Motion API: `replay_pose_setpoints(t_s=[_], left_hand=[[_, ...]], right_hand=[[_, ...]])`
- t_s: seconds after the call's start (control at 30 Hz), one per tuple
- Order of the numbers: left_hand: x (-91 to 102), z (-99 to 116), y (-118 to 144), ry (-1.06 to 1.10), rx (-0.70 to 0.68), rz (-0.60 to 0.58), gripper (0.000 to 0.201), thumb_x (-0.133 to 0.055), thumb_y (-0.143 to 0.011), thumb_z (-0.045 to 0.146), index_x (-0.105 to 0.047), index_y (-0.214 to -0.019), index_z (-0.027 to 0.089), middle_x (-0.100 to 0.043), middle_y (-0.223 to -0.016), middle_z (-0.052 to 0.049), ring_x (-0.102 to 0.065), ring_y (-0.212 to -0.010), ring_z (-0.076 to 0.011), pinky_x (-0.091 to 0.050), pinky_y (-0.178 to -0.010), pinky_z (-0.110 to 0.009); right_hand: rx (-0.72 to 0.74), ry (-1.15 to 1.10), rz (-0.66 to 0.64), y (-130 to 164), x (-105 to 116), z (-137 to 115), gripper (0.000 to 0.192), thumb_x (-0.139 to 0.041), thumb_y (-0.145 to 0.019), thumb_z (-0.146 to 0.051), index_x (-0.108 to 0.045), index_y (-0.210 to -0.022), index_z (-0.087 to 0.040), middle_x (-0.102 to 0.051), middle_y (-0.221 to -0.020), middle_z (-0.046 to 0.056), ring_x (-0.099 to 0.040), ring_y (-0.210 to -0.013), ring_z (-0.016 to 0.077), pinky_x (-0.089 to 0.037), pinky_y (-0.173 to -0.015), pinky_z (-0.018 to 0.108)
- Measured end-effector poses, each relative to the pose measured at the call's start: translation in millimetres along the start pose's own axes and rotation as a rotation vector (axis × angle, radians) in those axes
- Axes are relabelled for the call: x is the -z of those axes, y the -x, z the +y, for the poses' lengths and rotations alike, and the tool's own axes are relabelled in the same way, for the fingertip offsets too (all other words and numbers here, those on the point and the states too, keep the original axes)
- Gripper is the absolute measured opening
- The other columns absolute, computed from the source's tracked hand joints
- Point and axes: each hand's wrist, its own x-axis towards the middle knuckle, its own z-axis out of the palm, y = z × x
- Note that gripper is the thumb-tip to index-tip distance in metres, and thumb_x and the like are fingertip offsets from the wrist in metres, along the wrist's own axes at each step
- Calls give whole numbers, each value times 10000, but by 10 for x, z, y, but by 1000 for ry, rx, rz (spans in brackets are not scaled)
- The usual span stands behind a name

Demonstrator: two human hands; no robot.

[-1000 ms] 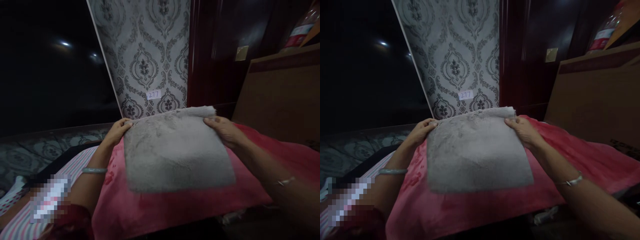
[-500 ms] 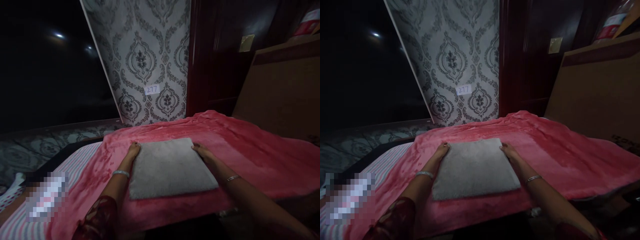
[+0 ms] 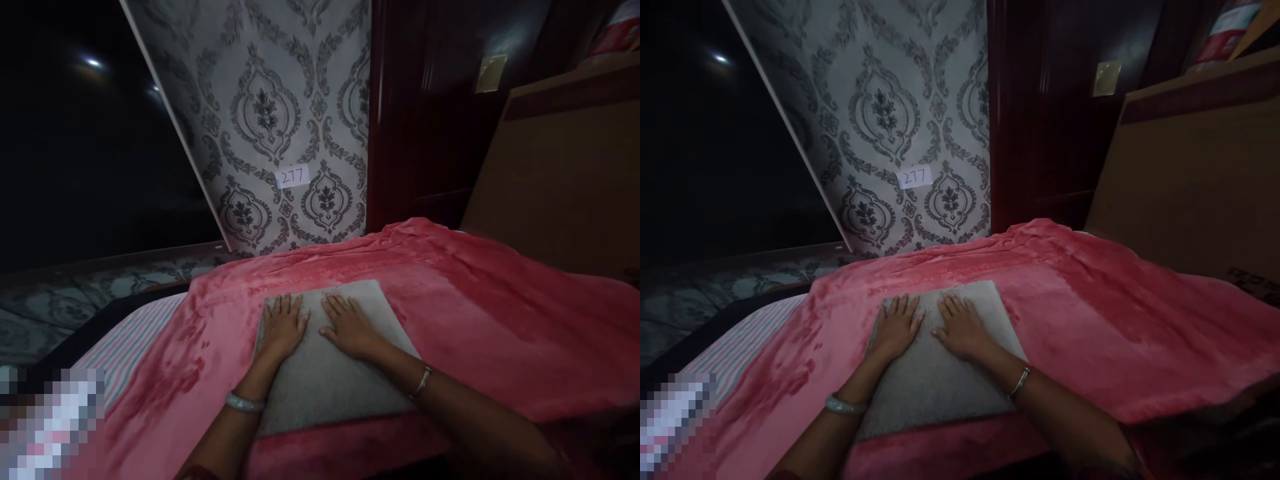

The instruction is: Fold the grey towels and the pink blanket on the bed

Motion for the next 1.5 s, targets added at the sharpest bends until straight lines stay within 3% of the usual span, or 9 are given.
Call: replay_pose_setpoints(t_s=[0.27, 0.5, 0.6, 0.7, 0.87, 0.97, 1.27, 1.4, 1.5], left_hand=[[53, 16, -34, 7, 2, -24, 592, -328, -976, 509, -425, -1494, 240, -366, -1577, -149, -299, -1458, -380, -188, -1147, -669], [96, 37, -53, 17, 13, -48, 607, -316, -974, 521, -399, -1508, 245, -335, -1595, -140, -268, -1473, -373, -157, -1164, -654], [200, 11, -79, 81, 25, -125, 627, -348, -968, 514, -356, -1529, 234, -300, -1607, -147, -237, -1488, -359, -166, -1168, -640], [320, -16, 44, 156, 2, -144, 654, -362, -966, 513, -319, -1543, 208, -289, -1606, -169, -240, -1489, -342, -201, -1165, -618], [285, -53, 586, 130, -137, -47, 626, -418, -950, 535, -375, -1520, 280, -308, -1608, -128, -214, -1497, -349, -147, -1166, -651], [169, -67, 809, 74, -98, -66, 606, -412, -949, 543, -392, -1510, 316, -271, -1622, -117, -212, -1491, -384, -173, -1126, -707], [242, 44, 833, -9, -58, -118, 600, -366, -975, 513, -358, -1528, 278, -235, -1628, -115, -190, -1502, -357, -224, -1137, -660], [265, 77, 860, -35, -42, -123, 593, -364, -982, 501, -347, -1531, 276, -226, -1630, -110, -187, -1504, -346, -217, -1155, -634], [262, 81, 880, -27, -38, -127, 601, -365, -982, 510, -334, -1536, 278, -205, -1635, -106, -173, -1508, -340, -207, -1166, -625]], right_hand=[[-278, 37, -41, 360, 154, 811, 714, -326, -989, -500, -179, -1584, -134, -56, -1637, 114, -82, -1512, 269, -168, -1190, 556], [-323, -1, -36, 467, 198, 945, 673, -326, -989, -452, -192, -1587, -173, -90, -1638, 98, -136, -1503, 287, -210, -1177, 559], [-363, 41, -43, 530, 344, 778, 645, -353, -990, -426, -267, -1567, -152, -165, -1626, 116, -145, -1496, 326, -209, -1168, 584], [-262, 88, 2, 647, 411, 352, 665, -378, -996, -429, -281, -1554, -80, -190, -1612, 161, -135, -1499, 321, -161, -1193, 556], [64, 1, 5, 806, 158, -423, 697, -405, -990, -520, -325, -1541, -100, -247, -1596, 151, -196, -1489, 295, -180, -1209, 517], [105, -27, 22, 870, 12, -514, 714, -397, -985, -565, -340, -1538, -116, -254, -1597, 129, -195, -1490, 281, -171, -1219, 496], [-213, 39, 70, 1407, 11, 402, 693, -333, -1000, -520, -303, -1548, -96, -216, -1599, 143, -206, -1488, 271, -237, -1194, 521], [-229, 22, 136, 1622, -71, 586, 675, -278, -1010, -521, -320, -1543, -108, -250, -1593, 135, -237, -1480, 256, -246, -1193, 514], [-230, 7, 115, 1615, 6, 627, 669, -294, -1002, -535, -391, -1513, -114, -316, -1569, 139, -242, -1477, 278, -262, -1184, 524]])
